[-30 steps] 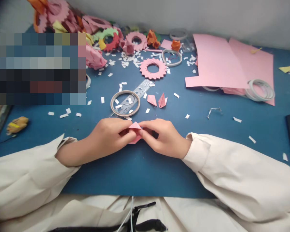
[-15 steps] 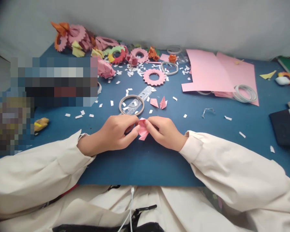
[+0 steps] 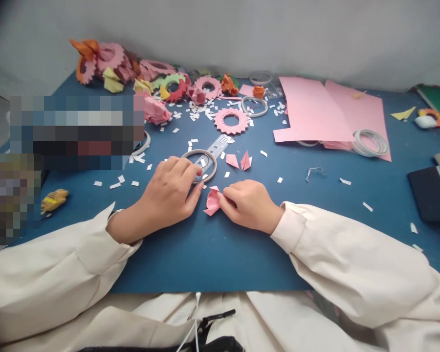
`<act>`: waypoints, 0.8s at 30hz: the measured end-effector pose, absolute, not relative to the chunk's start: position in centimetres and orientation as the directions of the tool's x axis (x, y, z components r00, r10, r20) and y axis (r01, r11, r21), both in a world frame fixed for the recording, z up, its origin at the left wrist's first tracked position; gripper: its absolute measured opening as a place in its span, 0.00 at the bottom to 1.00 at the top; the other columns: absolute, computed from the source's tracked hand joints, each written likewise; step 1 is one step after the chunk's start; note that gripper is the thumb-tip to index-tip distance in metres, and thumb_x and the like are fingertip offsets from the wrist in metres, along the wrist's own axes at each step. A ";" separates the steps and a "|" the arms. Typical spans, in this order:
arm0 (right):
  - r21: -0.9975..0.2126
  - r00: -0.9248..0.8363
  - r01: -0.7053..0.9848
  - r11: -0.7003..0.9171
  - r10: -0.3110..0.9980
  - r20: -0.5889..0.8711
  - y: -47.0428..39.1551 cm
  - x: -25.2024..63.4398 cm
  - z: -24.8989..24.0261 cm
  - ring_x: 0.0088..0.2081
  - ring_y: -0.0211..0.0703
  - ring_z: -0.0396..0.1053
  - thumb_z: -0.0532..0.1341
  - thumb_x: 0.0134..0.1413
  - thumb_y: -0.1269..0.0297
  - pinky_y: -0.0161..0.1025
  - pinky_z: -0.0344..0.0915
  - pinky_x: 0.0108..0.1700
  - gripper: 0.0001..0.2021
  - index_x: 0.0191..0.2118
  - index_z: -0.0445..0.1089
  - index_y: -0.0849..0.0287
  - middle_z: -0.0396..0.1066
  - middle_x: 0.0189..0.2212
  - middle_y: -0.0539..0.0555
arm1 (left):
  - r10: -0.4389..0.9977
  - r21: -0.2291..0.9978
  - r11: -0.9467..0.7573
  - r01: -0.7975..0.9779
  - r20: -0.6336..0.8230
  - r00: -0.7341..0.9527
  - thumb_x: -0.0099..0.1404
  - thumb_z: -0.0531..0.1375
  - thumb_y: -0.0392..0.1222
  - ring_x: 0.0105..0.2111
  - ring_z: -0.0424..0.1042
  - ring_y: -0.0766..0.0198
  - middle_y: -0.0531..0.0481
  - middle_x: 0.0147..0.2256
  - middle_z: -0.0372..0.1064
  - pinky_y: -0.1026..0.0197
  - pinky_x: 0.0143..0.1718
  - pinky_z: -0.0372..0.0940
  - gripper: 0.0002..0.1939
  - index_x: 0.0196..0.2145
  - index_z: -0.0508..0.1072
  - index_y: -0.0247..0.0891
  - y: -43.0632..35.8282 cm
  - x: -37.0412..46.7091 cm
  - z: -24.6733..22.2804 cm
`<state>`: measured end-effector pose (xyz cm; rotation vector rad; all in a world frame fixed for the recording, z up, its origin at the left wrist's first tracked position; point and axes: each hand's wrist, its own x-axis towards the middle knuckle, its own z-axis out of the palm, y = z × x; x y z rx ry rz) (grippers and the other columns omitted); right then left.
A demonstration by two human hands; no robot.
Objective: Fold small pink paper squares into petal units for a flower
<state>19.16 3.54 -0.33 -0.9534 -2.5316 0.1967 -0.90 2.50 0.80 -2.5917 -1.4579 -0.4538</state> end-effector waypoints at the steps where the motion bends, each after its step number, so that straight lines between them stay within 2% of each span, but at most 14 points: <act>1: -0.279 -0.671 0.589 0.758 0.651 0.354 3.5 19.2 -0.3 0.20 0.34 0.51 0.52 0.59 0.66 0.36 0.47 0.26 0.18 0.18 0.56 0.59 0.56 0.16 0.48 | 0.815 0.004 -0.520 0.854 0.300 0.495 0.64 0.50 0.37 0.38 0.63 0.49 0.39 0.36 0.66 0.51 0.36 0.57 0.07 0.35 0.67 0.33 2.7 -0.9 0.7; 4: -0.296 -0.642 0.572 0.765 0.642 0.419 3.7 19.5 -0.2 0.19 0.33 0.52 0.53 0.58 0.65 0.35 0.50 0.25 0.16 0.19 0.58 0.59 0.56 0.15 0.47 | 0.805 -0.003 -0.536 0.844 0.299 0.512 0.66 0.48 0.34 0.39 0.64 0.49 0.40 0.35 0.66 0.52 0.36 0.55 0.08 0.33 0.66 0.33 3.0 -1.0 0.3; 6: -0.316 -0.595 0.570 0.759 0.646 0.478 3.9 19.6 -0.1 0.21 0.33 0.56 0.53 0.58 0.66 0.34 0.55 0.26 0.10 0.27 0.64 0.59 0.60 0.18 0.47 | 0.780 0.064 -0.561 0.826 0.377 0.500 0.66 0.47 0.33 0.38 0.65 0.52 0.41 0.34 0.67 0.53 0.36 0.55 0.08 0.33 0.65 0.34 3.0 -1.0 0.1; 7: -0.324 -0.566 0.569 0.756 0.646 0.512 4.1 19.6 -0.1 0.23 0.34 0.59 0.53 0.58 0.67 0.33 0.58 0.28 0.06 0.34 0.66 0.60 0.63 0.22 0.49 | 0.765 0.101 -0.578 0.810 0.413 0.494 0.66 0.47 0.32 0.36 0.65 0.54 0.42 0.33 0.67 0.53 0.36 0.55 0.08 0.34 0.64 0.34 3.0 -1.0 0.0; 8: -0.322 -0.542 0.570 0.756 0.640 0.544 4.3 19.6 0.0 0.26 0.35 0.62 0.53 0.58 0.68 0.33 0.62 0.30 0.09 0.43 0.66 0.60 0.66 0.27 0.51 | 0.750 0.137 -0.598 0.790 0.443 0.491 0.67 0.47 0.32 0.34 0.65 0.56 0.44 0.32 0.67 0.54 0.36 0.56 0.08 0.34 0.64 0.34 2.9 -1.0 0.0; 10: -0.271 -0.543 0.576 0.771 0.608 0.579 4.8 19.4 0.0 0.33 0.38 0.66 0.53 0.58 0.69 0.36 0.66 0.36 0.19 0.56 0.58 0.60 0.66 0.38 0.56 | 0.735 0.190 -0.626 0.757 0.467 0.491 0.68 0.46 0.32 0.30 0.64 0.61 0.47 0.30 0.67 0.57 0.36 0.58 0.07 0.34 0.62 0.35 2.8 -0.9 0.0; 12: -0.175 -0.609 0.570 0.803 0.556 0.566 5.1 19.2 -0.1 0.36 0.40 0.67 0.52 0.58 0.70 0.38 0.67 0.39 0.24 0.61 0.51 0.59 0.63 0.44 0.60 | 0.735 0.224 -0.632 0.741 0.476 0.483 0.68 0.46 0.32 0.28 0.63 0.64 0.49 0.29 0.66 0.61 0.34 0.60 0.07 0.35 0.61 0.35 2.6 -0.8 0.1; 16: -0.059 -0.724 0.501 0.863 0.456 0.518 5.3 19.1 -0.1 0.35 0.40 0.67 0.51 0.59 0.70 0.38 0.67 0.37 0.24 0.61 0.51 0.60 0.64 0.42 0.59 | 0.740 0.337 -0.644 0.687 0.501 0.448 0.68 0.47 0.31 0.29 0.66 0.65 0.50 0.31 0.68 0.64 0.33 0.61 0.08 0.40 0.63 0.35 2.7 -0.5 0.3; 20: -0.039 -0.748 0.411 0.911 0.361 0.557 5.1 19.3 -0.1 0.37 0.42 0.67 0.54 0.57 0.73 0.38 0.67 0.38 0.24 0.59 0.54 0.64 0.67 0.38 0.59 | 0.758 0.436 -0.641 0.631 0.491 0.429 0.67 0.48 0.29 0.30 0.67 0.65 0.51 0.31 0.70 0.64 0.34 0.61 0.09 0.39 0.66 0.35 2.8 -0.5 0.3; 24: -0.076 -0.697 0.391 0.917 0.349 0.626 5.0 19.4 -0.2 0.32 0.40 0.65 0.59 0.54 0.73 0.38 0.67 0.35 0.19 0.53 0.61 0.62 0.68 0.34 0.56 | 0.778 0.481 -0.620 0.620 0.480 0.406 0.67 0.49 0.30 0.31 0.67 0.64 0.48 0.33 0.71 0.62 0.36 0.62 0.08 0.39 0.67 0.33 2.3 -0.3 0.5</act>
